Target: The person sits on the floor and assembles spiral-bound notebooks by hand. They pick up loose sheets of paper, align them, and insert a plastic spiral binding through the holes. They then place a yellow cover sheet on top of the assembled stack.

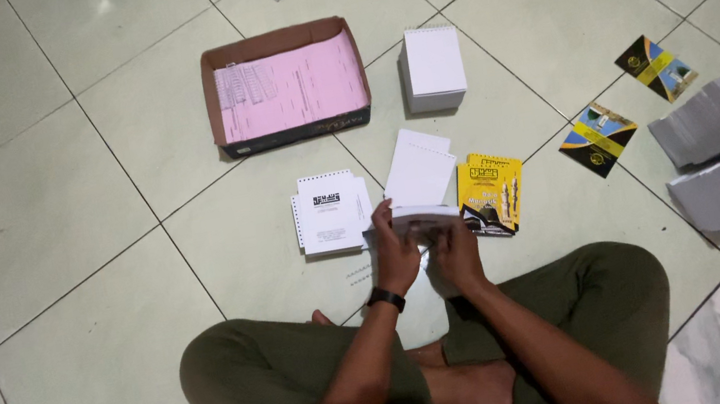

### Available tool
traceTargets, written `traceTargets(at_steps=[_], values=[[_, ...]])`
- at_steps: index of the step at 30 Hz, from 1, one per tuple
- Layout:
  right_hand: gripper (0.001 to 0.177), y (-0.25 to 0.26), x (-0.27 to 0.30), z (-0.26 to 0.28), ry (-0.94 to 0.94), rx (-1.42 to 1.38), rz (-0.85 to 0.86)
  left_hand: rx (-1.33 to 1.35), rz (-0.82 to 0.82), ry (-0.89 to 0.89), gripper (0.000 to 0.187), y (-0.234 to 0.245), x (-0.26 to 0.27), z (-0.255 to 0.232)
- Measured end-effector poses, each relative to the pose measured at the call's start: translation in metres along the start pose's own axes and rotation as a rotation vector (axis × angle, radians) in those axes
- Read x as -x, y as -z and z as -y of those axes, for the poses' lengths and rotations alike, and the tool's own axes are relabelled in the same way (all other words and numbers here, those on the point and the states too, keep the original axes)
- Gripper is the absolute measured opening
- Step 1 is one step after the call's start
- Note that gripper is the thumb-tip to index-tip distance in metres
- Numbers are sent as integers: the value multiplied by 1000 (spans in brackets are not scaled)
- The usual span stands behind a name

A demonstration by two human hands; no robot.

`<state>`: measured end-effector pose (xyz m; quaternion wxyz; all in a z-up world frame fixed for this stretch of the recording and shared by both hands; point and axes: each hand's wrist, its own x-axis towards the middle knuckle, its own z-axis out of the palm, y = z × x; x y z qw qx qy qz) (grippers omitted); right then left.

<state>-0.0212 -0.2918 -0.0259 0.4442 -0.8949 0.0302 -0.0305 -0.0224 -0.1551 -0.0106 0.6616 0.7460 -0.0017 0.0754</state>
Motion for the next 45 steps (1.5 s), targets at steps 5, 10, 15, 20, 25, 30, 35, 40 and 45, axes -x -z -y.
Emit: traceTargets(at_steps=[5, 10, 15, 20, 25, 30, 35, 40, 45], values=[[16, 1, 2, 0, -61, 2, 1, -101, 62, 81, 40, 3, -2, 2], [27, 29, 2, 26, -70, -146, 67, -157, 48, -1, 40, 10, -9, -16], [78, 90, 16, 75, -110, -295, 374, -24, 63, 122, 36, 28, 2, -54], [72, 112, -31, -4, 120, -5, 313, -21, 59, 164, 30, 51, -1, -71], [95, 81, -42, -80, 243, 704, 437, 50, 82, 202, 29, 61, 3, -61], [41, 74, -38, -85, 478, 977, 318, 114, 62, 293, 34, 58, 10, -52], [25, 82, -27, -60, 357, 890, 171, 180, 61, 315, 34, 55, 11, -59], [9, 87, -19, -40, 376, 871, 74, 215, 50, 317, 28, 58, 10, -56], [19, 96, -17, -17, -37, 566, 216, 250, 30, 288, 27, 57, 12, -53]])
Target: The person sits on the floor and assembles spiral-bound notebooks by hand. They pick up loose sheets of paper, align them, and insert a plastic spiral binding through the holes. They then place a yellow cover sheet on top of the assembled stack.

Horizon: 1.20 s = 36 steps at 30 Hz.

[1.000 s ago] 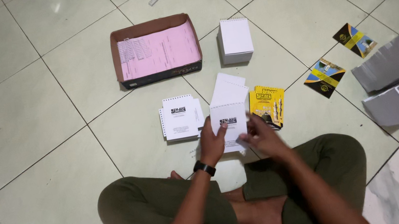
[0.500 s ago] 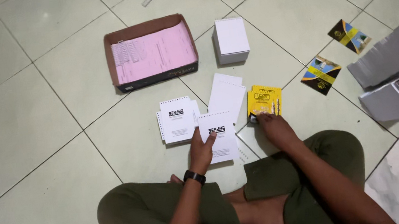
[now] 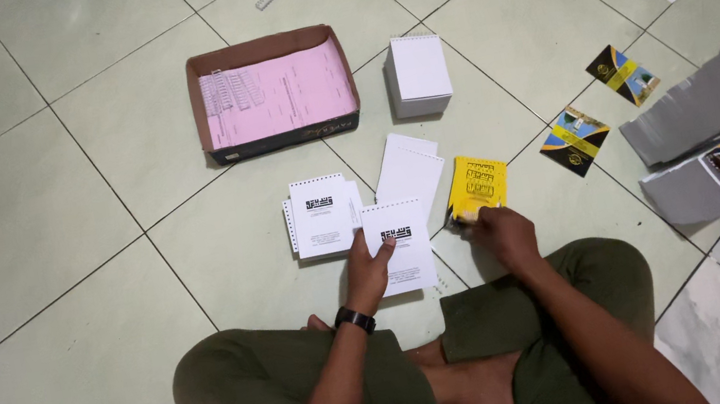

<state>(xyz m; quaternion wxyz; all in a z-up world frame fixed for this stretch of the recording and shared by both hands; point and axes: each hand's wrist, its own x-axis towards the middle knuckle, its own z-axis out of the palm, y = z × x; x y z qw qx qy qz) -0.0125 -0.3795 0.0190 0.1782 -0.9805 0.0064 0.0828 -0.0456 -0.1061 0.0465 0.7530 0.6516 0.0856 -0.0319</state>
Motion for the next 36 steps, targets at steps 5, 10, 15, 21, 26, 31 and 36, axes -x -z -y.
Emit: traceTargets(at_steps=[5, 10, 15, 21, 26, 31, 36], values=[[20, -11, -11, -33, -170, -395, -142, 78, 4, 47, 27, -2, 6, -7], [26, 3, 5, -4, 115, -349, -481, 90, -4, 85, 31, -4, 3, -1], [42, -4, 38, 89, 761, -215, -202, 163, -35, 68, 34, -9, -2, 22], [57, -64, 36, 81, 799, -5, -309, 193, -145, 47, 29, -8, 6, -6], [41, -42, -23, 61, 540, -219, -346, -29, -253, -17, 38, 2, 11, -51], [78, -32, -54, 87, 389, -12, -5, -3, -370, -98, 36, 35, -13, -40], [53, -83, -96, 57, 552, 337, 7, 243, -473, 38, 34, 41, -18, -35]])
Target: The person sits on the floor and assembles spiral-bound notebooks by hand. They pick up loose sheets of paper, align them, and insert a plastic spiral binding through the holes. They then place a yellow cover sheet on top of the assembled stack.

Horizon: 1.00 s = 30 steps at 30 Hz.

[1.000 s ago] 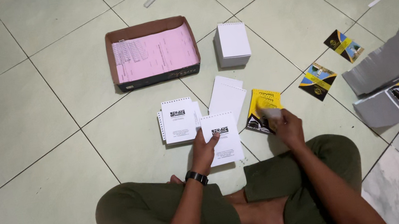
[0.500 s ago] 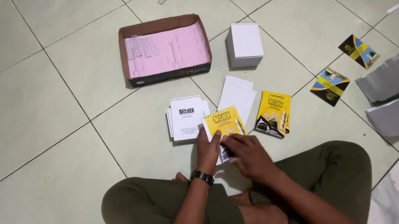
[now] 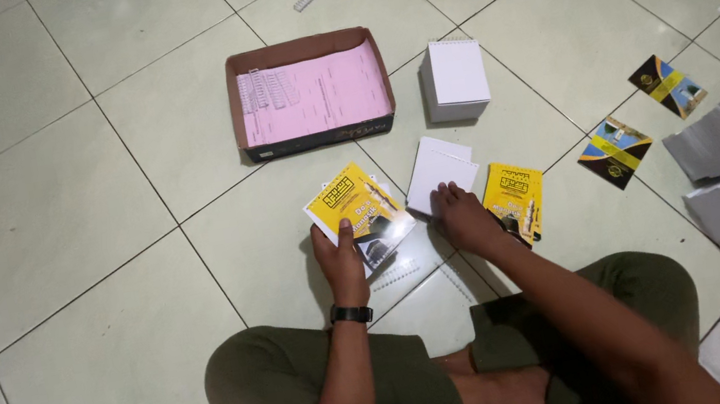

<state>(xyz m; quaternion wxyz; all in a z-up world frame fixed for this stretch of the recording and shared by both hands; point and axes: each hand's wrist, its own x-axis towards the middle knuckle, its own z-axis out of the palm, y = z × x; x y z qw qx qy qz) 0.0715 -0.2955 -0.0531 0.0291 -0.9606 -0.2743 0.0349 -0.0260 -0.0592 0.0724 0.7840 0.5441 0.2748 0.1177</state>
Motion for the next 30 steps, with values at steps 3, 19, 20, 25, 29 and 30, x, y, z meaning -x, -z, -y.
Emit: traceTargets(at_steps=[3, 19, 20, 25, 29, 30], values=[[32, 29, 4, 4, -36, -39, 87, 49, -10, 37, 43, -6, 0, -5], [23, 71, 8, 1, -644, -785, -42, 62, 61, -45, 39, -13, 19, -12], [22, 51, 3, -16, -652, -842, -91, 51, 67, -40, 37, -13, 19, -11], [23, 45, -1, -28, -683, -845, -143, 24, 78, -52, 37, -15, 25, -12], [38, 53, -4, -20, -642, -1026, -244, 7, 93, -31, 34, -14, 25, -13], [46, 60, -2, -15, -649, -1055, -234, 14, 101, -34, 34, -14, 25, -11]])
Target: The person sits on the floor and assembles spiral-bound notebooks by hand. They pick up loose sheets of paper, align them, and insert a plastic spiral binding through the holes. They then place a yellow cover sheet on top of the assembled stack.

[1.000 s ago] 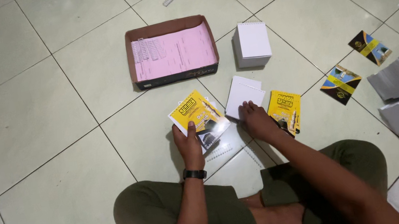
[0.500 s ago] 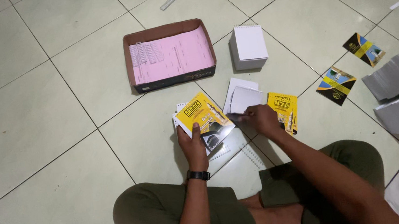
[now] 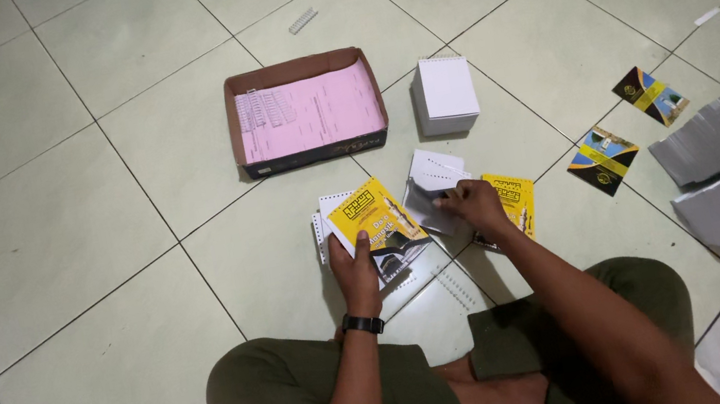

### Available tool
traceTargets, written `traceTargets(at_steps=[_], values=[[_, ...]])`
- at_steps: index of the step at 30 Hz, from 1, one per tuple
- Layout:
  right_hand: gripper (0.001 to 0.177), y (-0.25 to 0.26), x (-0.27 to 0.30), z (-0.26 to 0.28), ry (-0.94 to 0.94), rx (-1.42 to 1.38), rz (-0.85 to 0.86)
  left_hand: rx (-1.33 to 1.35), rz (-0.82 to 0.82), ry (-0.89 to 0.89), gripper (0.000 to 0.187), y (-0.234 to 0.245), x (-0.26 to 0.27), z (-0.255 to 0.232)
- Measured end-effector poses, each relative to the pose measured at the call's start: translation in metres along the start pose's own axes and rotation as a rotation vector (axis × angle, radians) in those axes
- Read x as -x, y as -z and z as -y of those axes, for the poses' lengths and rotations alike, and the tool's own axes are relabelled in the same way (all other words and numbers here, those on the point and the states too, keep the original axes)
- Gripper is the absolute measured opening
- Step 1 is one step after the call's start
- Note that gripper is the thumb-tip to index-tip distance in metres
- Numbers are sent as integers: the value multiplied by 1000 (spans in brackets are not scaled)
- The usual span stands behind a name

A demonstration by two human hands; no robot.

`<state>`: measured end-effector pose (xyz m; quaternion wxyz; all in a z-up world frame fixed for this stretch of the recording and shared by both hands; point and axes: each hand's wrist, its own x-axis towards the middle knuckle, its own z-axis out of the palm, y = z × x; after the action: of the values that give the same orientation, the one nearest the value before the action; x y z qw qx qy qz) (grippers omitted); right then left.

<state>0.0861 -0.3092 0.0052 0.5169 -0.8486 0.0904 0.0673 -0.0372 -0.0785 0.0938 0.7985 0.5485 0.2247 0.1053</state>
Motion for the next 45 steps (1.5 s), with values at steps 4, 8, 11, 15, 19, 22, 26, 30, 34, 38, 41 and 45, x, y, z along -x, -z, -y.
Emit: traceTargets(at_steps=[4, 8, 11, 15, 19, 22, 26, 30, 34, 38, 41, 45], values=[[38, -2, 36, 36, -118, -127, 31, 1, 18, 4, 31, 2, -1, 2], [32, 2, 62, 71, -220, -199, -69, 17, 31, -6, 30, -1, 4, -2], [46, 4, 20, 4, -77, 59, -207, -7, 50, -4, 31, -1, 0, 11], [17, 4, 40, 28, 179, -6, -450, -24, 70, 8, 34, -2, -2, 32], [6, 4, 91, 51, 811, 167, -437, 5, 91, 38, 33, -10, 10, 27], [27, -19, 111, 25, 915, 370, -253, 19, 109, 55, 31, -8, 2, 50], [57, -27, 121, 15, 1045, 488, 27, 6, 113, 84, 64, -1, -9, 64], [88, -1, 135, 57, 211, 92, 79, -68, 254, -47, 58, 4, -14, 87], [46, 12, 85, -17, 169, -138, 231, -167, 363, -233, 33, -16, -23, 88], [39, 6, 90, -43, 286, -105, -75, -488, 377, -269, 59, -33, -26, 104], [32, -11, 97, -55, 281, -139, -244, -491, 438, -146, 62, -49, -19, 99], [38, -33, 91, -92, 341, -205, -308, -459, 558, -83, 46, -42, -18, 113]])
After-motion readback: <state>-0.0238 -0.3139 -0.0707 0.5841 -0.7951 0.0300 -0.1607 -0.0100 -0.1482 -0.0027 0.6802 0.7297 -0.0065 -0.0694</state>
